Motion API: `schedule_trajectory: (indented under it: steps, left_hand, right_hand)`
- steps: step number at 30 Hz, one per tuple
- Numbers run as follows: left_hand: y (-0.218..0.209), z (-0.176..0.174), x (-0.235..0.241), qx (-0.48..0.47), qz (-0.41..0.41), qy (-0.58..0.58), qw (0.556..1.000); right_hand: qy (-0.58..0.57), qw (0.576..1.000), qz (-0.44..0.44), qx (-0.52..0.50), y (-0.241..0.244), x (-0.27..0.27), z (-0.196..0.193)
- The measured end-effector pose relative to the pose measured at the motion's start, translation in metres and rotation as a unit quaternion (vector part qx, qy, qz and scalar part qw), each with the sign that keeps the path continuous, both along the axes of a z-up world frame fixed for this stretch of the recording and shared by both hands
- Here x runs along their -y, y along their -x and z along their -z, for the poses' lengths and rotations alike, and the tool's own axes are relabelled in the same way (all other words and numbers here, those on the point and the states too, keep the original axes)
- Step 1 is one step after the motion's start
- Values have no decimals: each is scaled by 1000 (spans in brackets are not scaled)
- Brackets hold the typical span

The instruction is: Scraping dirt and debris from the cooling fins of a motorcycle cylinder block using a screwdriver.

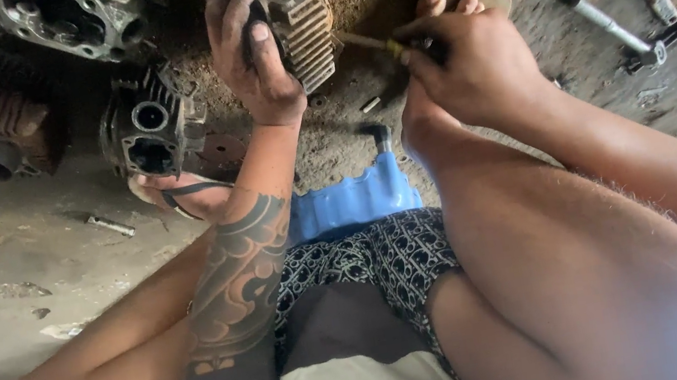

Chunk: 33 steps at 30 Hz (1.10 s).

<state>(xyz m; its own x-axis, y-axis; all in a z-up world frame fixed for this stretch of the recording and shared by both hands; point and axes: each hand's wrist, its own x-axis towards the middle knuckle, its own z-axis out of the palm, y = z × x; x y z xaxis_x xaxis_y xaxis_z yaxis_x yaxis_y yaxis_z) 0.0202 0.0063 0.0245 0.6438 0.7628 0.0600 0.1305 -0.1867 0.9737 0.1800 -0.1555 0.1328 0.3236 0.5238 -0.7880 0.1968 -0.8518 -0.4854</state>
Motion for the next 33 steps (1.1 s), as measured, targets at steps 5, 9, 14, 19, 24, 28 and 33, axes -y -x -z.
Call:
schedule_trajectory:
  steps: [5,9,14,19,24,28,33]
  left_hand:
    - [-3,0,-2,-22,11,3,1000]
    - [4,-1,1,-10,-10,7,1000]
    - [2,-3,0,-47,-5,6,999]
    - [-1,-4,1,-6,-10,34,999]
    - [1,-2,-1,-32,1,42,999]
    - [3,2,1,-29,-1,37,999]
    - [5,2,-1,-50,10,29,998]
  right_hand:
    - [38,997,17,-66,9,15,9]
    - [51,996,69,-16,4,28,-8]
    - [30,992,109,-54,0,12,-17]
    - [68,988,123,-58,-4,10,-23]
    - [43,987,137,-67,-11,2,-25]
    - [134,984,102,-64,-8,-3,-14]
    - [144,988,-29,-41,-15,-9,-12]
